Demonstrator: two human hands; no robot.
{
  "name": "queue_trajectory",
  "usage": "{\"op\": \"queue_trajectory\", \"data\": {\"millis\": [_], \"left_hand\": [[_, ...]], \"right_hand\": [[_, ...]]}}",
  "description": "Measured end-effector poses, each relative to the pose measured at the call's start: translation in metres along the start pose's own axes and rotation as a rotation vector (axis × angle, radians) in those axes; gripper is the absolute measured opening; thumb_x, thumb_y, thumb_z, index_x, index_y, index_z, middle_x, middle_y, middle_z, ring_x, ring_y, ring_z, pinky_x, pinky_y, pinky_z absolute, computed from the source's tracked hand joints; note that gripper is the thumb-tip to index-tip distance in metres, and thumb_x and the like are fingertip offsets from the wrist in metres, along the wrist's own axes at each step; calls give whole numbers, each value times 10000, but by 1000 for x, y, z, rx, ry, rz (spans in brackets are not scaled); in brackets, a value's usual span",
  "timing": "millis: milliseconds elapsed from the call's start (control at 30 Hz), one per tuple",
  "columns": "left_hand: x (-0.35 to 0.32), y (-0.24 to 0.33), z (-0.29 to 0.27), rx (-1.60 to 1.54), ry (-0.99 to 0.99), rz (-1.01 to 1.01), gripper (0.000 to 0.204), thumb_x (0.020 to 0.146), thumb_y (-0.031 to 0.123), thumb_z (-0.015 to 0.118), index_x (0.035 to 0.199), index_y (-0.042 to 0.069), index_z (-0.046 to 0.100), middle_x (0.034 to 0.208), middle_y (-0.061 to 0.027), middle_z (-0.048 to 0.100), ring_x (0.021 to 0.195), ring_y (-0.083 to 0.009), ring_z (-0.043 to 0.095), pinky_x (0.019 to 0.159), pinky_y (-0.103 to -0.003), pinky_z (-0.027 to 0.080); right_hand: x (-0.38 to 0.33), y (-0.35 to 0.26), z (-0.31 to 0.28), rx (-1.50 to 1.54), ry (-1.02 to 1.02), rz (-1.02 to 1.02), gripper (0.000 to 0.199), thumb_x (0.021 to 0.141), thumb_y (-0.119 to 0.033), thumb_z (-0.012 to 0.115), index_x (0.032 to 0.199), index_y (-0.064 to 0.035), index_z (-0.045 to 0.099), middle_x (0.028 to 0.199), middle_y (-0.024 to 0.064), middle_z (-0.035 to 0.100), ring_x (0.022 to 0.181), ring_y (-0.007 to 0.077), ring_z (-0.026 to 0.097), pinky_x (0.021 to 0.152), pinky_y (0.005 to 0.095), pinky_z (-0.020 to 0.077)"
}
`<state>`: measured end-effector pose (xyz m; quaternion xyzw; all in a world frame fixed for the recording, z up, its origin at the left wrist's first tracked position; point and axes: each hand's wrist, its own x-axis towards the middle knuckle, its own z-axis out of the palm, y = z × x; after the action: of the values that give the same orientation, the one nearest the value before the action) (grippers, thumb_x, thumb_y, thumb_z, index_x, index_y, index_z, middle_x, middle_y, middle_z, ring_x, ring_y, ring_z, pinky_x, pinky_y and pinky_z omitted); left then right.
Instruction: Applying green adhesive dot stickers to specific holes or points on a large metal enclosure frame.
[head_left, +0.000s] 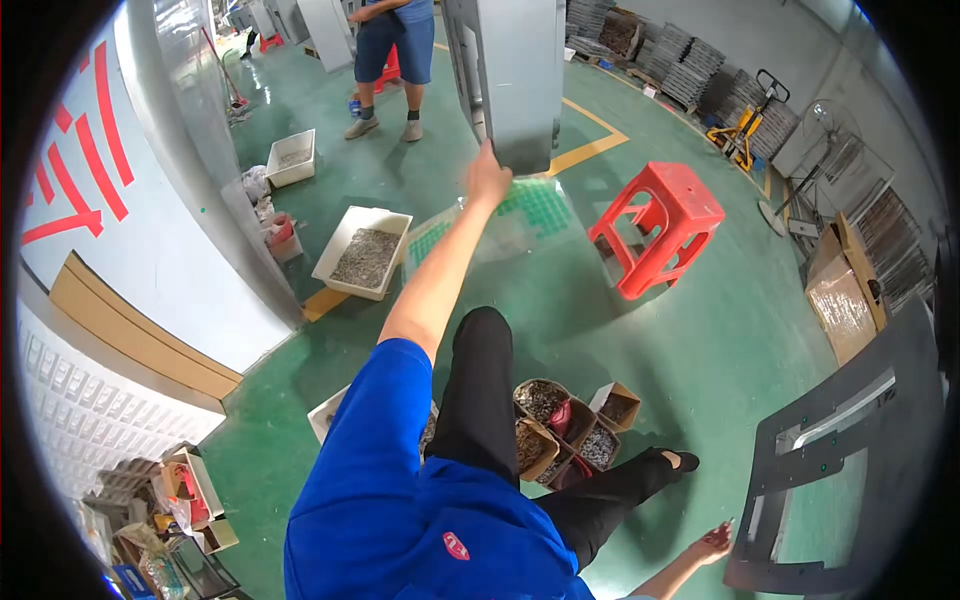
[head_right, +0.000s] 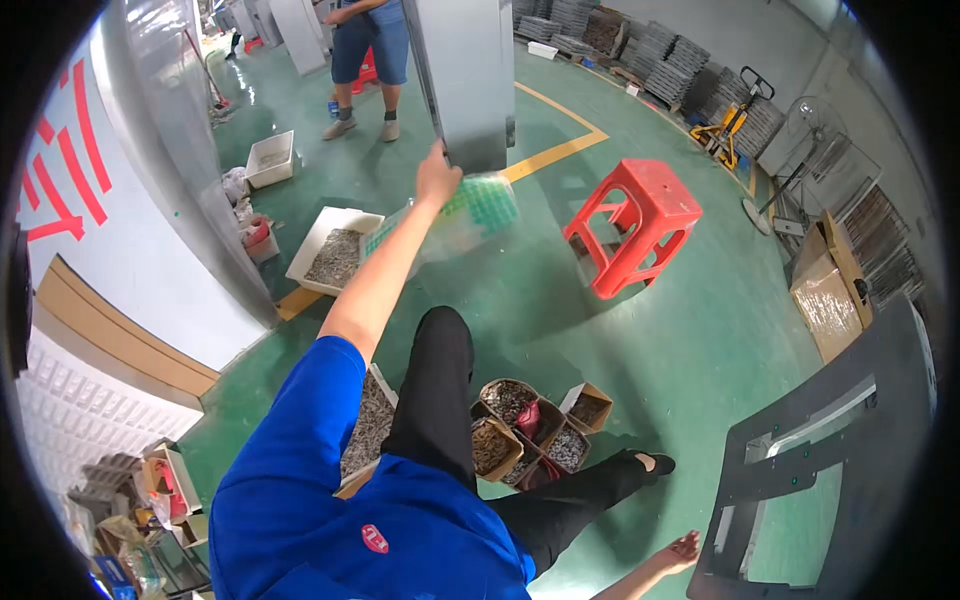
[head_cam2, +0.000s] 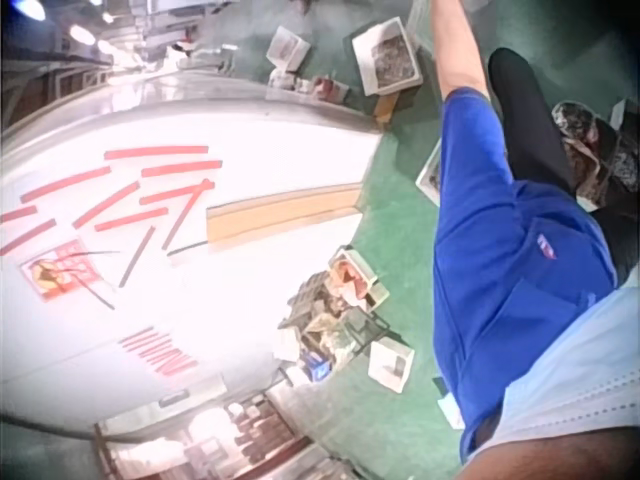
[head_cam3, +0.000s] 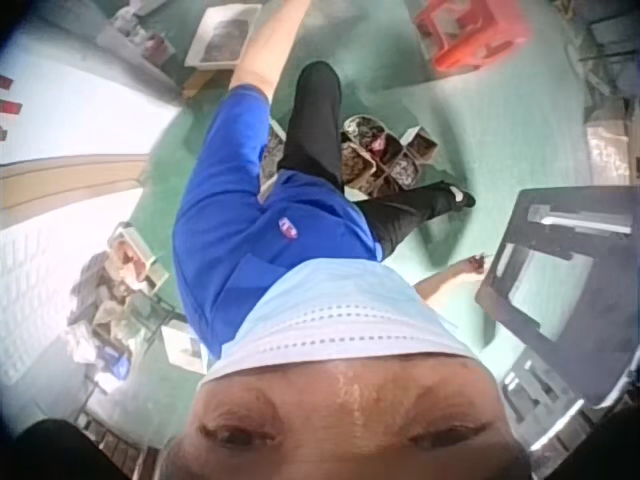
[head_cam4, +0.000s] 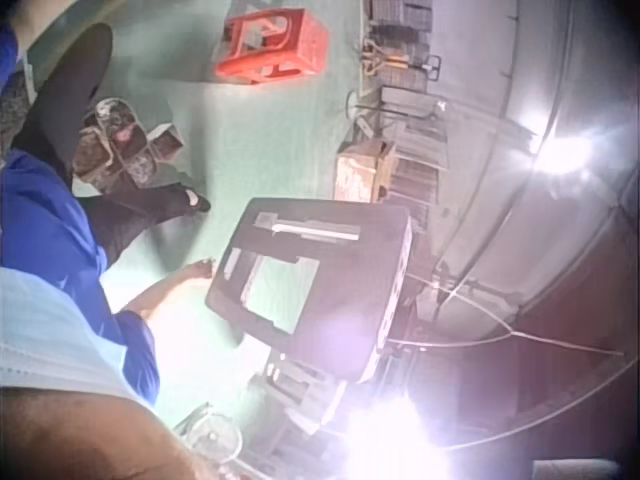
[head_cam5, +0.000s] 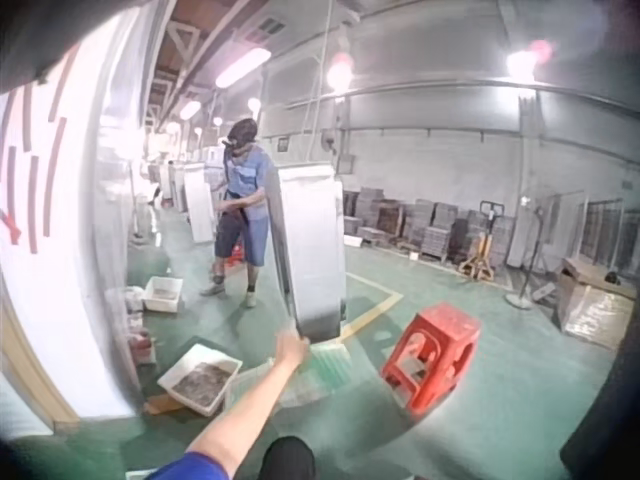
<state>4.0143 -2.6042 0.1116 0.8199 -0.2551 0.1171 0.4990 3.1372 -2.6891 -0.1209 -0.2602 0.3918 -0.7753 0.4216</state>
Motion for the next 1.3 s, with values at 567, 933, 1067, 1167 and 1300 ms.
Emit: {"op": "queue_trajectory", "data": {"millis": [567, 933, 1067, 1167, 1300], "left_hand": [[0, 8, 50, -93, -254, 263, 446, 717, 76, 664, 1157, 87, 593, 1052, -160, 652, 1018, -341, 599, 869, -426, 483], [-16, 60, 88, -242, -304, 357, 816, 656, 60, 705, 1391, 64, 350, 1295, -168, 529, 1168, -333, 523, 970, -388, 429], [-7, 79, 94, -318, -404, 333, 828, 646, 32, 721, 1383, 25, 345, 1317, -146, 527, 1172, -270, 530, 945, -338, 433], [-7, 74, 84, -390, -450, 303, 746, 629, 19, 719, 1314, 44, 426, 1215, -147, 591, 1137, -282, 554, 930, -353, 440], [-19, 57, 51, -373, -533, 319, 742, 637, -3, 710, 1321, 44, 425, 1237, -144, 577, 1125, -258, 560, 903, -342, 448]], "right_hand": [[-111, 98, 137, -562, -240, 718, 282, 897, -317, 526, 974, -61, 612, 953, 88, 688, 787, 190, 673, 550, 244, 479], [-151, 121, 173, -727, -600, 858, 258, 889, -251, 545, 957, -13, 618, 891, 123, 686, 718, 182, 672, 551, 265, 525], [-159, 122, 186, -696, -668, 859, 249, 892, -235, 538, 944, -7, 622, 870, 105, 680, 694, 163, 656, 558, 257, 518], [-164, 119, 206, -674, -735, 863, 234, 896, -220, 526, 944, -12, 624, 852, 92, 677, 677, 153, 645, 576, 244, 508], [-185, 102, 271, -724, -908, 714, 215, 873, -193, 540, 865, -6, 646, 802, 64, 661, 655, 121, 623, 565, 235, 477]]}}
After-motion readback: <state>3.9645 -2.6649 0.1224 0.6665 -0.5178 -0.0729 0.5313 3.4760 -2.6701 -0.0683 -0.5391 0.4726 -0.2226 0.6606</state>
